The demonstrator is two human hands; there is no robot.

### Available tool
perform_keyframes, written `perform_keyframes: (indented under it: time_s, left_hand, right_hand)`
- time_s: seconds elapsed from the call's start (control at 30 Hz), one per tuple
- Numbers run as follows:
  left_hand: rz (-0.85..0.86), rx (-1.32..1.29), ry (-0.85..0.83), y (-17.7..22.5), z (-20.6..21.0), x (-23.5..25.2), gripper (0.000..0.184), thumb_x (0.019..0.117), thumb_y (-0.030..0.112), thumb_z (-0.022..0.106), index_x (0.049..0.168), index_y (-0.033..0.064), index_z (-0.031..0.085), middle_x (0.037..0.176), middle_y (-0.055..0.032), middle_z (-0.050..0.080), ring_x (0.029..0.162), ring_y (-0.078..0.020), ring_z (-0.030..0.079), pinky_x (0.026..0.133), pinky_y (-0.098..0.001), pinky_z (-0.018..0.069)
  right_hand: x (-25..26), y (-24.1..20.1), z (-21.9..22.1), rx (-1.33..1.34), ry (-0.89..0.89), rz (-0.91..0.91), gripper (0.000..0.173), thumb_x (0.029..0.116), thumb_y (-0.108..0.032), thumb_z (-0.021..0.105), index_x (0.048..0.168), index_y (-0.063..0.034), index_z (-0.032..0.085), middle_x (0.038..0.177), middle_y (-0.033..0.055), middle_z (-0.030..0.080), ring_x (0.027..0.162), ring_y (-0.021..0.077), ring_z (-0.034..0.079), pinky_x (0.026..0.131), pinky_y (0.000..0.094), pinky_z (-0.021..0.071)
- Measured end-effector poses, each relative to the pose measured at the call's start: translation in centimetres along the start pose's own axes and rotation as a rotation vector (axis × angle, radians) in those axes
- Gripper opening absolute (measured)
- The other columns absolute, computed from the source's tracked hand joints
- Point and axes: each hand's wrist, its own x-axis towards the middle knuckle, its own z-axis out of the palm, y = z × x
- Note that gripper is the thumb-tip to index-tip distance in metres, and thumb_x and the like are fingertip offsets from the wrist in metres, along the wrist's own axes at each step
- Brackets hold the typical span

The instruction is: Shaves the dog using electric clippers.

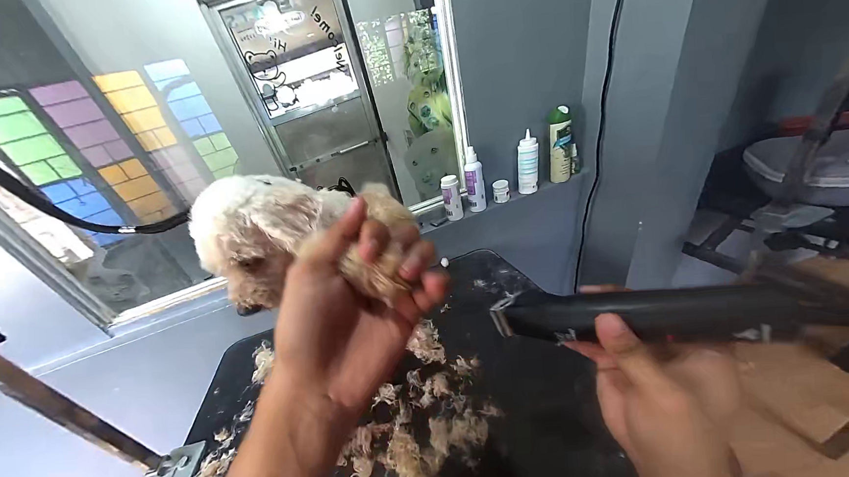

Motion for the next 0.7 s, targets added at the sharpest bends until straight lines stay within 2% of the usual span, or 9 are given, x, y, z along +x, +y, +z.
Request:
perform_keyframes:
  time_s: [0.07,0.17,0.2,0.33,0.43,0.5,0.57,0.63,0.7]
  left_hand:
    - [0.078,0.054,0.051,1.7,0.7,1.7,0.044,0.1090,0.035,0.043,0.072,0.0145,0.055,0.069,-0.0006,0.055,0.067,-0.0144,0.061,0.070,-0.0303,0.0569]
    - [0.072,0.300,0.133,3.8,0.4,2.4,0.043,0.1092,0.043,0.041,0.081,0.0152,0.058,0.076,-0.0003,0.058,0.075,-0.0154,0.064,0.078,-0.0352,0.0585]
    - [0.048,0.412,0.161,4.4,-0.1,2.2,0.046,0.1084,0.046,0.042,0.079,0.0159,0.060,0.077,0.0006,0.059,0.076,-0.0150,0.063,0.078,-0.0357,0.0582]
    - [0.030,0.615,0.223,7.5,-3.1,0.8,0.042,0.1064,0.040,0.047,0.072,0.0193,0.059,0.065,0.0055,0.051,0.062,-0.0101,0.054,0.068,-0.0313,0.0536]
    - [-0.008,0.604,0.186,10.4,-4.3,0.0,0.046,0.1078,0.035,0.041,0.069,0.0173,0.058,0.060,0.0058,0.047,0.056,-0.0092,0.050,0.063,-0.0288,0.0517]
    - [-0.040,0.598,0.167,10.9,-4.6,-0.5,0.046,0.1069,0.034,0.041,0.068,0.0170,0.059,0.057,0.0066,0.045,0.053,-0.0082,0.049,0.059,-0.0277,0.0503]
    - [-0.072,0.635,0.126,10.6,-5.1,-1.0,0.043,0.1067,0.035,0.043,0.070,0.0180,0.059,0.057,0.0072,0.043,0.053,-0.0078,0.048,0.059,-0.0277,0.0501]
    - [-0.085,0.679,0.135,9.8,-6.1,-1.8,0.042,0.1042,0.033,0.046,0.067,0.0182,0.059,0.057,0.0072,0.045,0.054,-0.0071,0.050,0.060,-0.0267,0.0503]
    - [-0.086,0.719,0.151,9.6,-7.3,-2.8,0.037,0.1016,0.031,0.053,0.069,0.0157,0.062,0.057,0.0061,0.047,0.055,-0.0059,0.052,0.060,-0.0244,0.0514]
  right_hand:
    - [0.6,-0.2,1.8,0.000,-0.119,-0.050,0.053,0.0878,-0.018,0.082,0.131,-0.0140,0.052,0.119,0.0100,0.069,0.094,0.0264,0.074,0.075,0.0451,0.0670]
    - [1.7,-0.4,4.0,0.041,-0.208,-0.034,0.049,0.0895,-0.013,0.079,0.131,-0.0117,0.053,0.119,0.0123,0.069,0.099,0.0273,0.073,0.079,0.0441,0.0662]
    - [2.0,-0.1,4.3,0.064,-0.216,-0.014,0.050,0.0895,-0.013,0.080,0.131,-0.0106,0.052,0.119,0.0144,0.069,0.099,0.0289,0.073,0.079,0.0446,0.0662]
    - [2.5,2.2,4.6,0.108,-0.255,0.077,0.048,0.0874,-0.017,0.082,0.128,-0.0103,0.056,0.115,0.0162,0.070,0.096,0.0293,0.074,0.074,0.0427,0.0666]
    - [2.6,3.9,7.1,0.113,-0.313,0.121,0.049,0.0866,-0.007,0.080,0.128,-0.0079,0.054,0.113,0.0157,0.070,0.095,0.0294,0.074,0.077,0.0439,0.0664]
    - [2.7,4.5,9.5,0.076,-0.408,0.114,0.051,0.0846,0.000,0.080,0.128,-0.0074,0.055,0.113,0.0122,0.071,0.095,0.0268,0.074,0.078,0.0408,0.0671]
    - [2.6,5.3,11.3,0.062,-0.519,0.128,0.056,0.0815,0.003,0.083,0.129,-0.0070,0.055,0.115,0.0111,0.072,0.096,0.0275,0.075,0.079,0.0417,0.0680]
    - [2.1,6.1,12.2,0.052,-0.528,0.079,0.056,0.0800,0.001,0.085,0.127,-0.0060,0.056,0.115,0.0119,0.072,0.097,0.0278,0.075,0.080,0.0419,0.0679]
    - [2.1,7.1,12.8,0.023,-0.483,-0.070,0.055,0.0801,-0.001,0.085,0.127,-0.0069,0.057,0.116,0.0113,0.072,0.099,0.0265,0.074,0.081,0.0401,0.0674]
